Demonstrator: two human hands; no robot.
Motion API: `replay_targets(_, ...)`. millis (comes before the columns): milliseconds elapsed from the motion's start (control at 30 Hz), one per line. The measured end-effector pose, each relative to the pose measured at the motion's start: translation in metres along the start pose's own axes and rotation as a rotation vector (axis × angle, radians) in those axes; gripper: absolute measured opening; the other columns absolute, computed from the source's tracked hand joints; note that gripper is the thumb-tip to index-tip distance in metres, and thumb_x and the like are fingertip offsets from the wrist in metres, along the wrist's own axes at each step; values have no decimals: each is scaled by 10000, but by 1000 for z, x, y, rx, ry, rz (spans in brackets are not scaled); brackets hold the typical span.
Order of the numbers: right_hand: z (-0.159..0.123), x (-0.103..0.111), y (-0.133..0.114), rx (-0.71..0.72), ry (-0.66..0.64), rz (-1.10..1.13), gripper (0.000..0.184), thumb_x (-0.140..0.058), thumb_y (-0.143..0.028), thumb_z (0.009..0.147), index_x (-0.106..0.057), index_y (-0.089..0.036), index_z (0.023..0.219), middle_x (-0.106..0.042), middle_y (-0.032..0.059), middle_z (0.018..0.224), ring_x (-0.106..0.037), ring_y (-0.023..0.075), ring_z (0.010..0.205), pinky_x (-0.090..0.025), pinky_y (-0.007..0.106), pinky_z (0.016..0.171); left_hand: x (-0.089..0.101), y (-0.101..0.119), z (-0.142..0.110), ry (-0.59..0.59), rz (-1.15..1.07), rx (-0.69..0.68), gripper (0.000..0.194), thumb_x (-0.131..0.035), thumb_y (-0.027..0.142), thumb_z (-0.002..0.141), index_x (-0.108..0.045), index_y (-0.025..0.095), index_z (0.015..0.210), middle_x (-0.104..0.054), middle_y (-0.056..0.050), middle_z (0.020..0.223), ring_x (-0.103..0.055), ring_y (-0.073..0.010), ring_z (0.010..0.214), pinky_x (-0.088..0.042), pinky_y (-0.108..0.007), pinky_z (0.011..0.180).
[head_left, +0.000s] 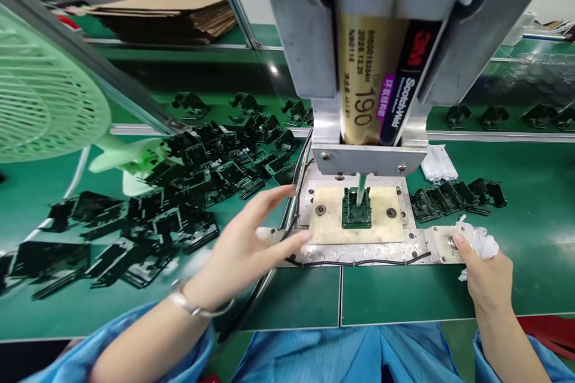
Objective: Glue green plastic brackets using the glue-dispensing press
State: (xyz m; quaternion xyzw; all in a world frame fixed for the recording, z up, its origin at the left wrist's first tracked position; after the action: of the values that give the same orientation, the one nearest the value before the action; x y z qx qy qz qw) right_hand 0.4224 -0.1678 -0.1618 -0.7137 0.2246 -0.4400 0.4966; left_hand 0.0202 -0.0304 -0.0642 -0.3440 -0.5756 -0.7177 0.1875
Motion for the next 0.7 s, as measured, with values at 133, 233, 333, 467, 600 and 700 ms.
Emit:
replay_targets(133,-1,0,-1,-3,6,23,700,-915,-639,503,-772,-122,952,-767,141,1000,-694,380,1001,-555,432,802,-37,29,40,-291,-152,-38,967,-864,614,634,-468,197,1411,-532,-185,1491,-526,-390,1363,-424,-580,1160)
replay_targets(233,0,0,1,-15,3,10,693,-920,-631,500,-772,-120,945,-767,145,993,-698,383,987,-565,437,789,-58,35,56,-382,-185,-31,802,-852,559,661,-557,176,1302,-612,-184,1377,-563,-387,1306,-423,-591,1141)
replay_targets(333,1,2,4,-42,-5,-26,711,-922,-648,475,-770,-124,932,-766,145,979,-699,391,969,-567,444,768,-64,36,58,-417,-369,32,676,-841,489,691,-585,177,1234,-638,-155,1331,-599,-334,1255,-439,-538,1137)
replay_targets(467,0,0,1,-4,-25,-36,671,-910,-637,530,-774,-131,949,-767,139,993,-697,388,988,-559,465,822,-60,40,48,-528,-570,210,557,-878,457,692,-647,174,1113,-704,-69,1068,-664,-226,1002,-527,-391,989)
replay_targets(600,-2,-4,-2,13,-21,11,684,-918,-620,537,-776,-128,990,-766,134,1000,-700,373,989,-556,465,847,-60,42,19,-748,-682,551,524,-885,575,676,-719,130,899,-656,-20,795,-594,-139,734,-507,-249,711)
replay_targets(700,-3,-2,1,37,24,83,667,-920,-614,561,-772,-131,996,-760,127,1004,-697,353,988,-561,443,841,-64,44,-13,-865,-852,684,544,-910,561,663,-772,136,973,-716,-58,926,-642,-147,814,-510,-220,741)
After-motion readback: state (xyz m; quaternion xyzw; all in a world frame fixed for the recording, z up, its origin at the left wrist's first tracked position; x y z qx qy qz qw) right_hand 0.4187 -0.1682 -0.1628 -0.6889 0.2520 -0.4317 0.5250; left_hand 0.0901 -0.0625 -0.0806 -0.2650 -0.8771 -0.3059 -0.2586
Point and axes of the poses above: each hand's wrist, its own z-axis towards the middle knuckle, its own x-axis out of the back of the hand, y = z × x, the point moved 5 cm from there along z, towards the middle knuckle
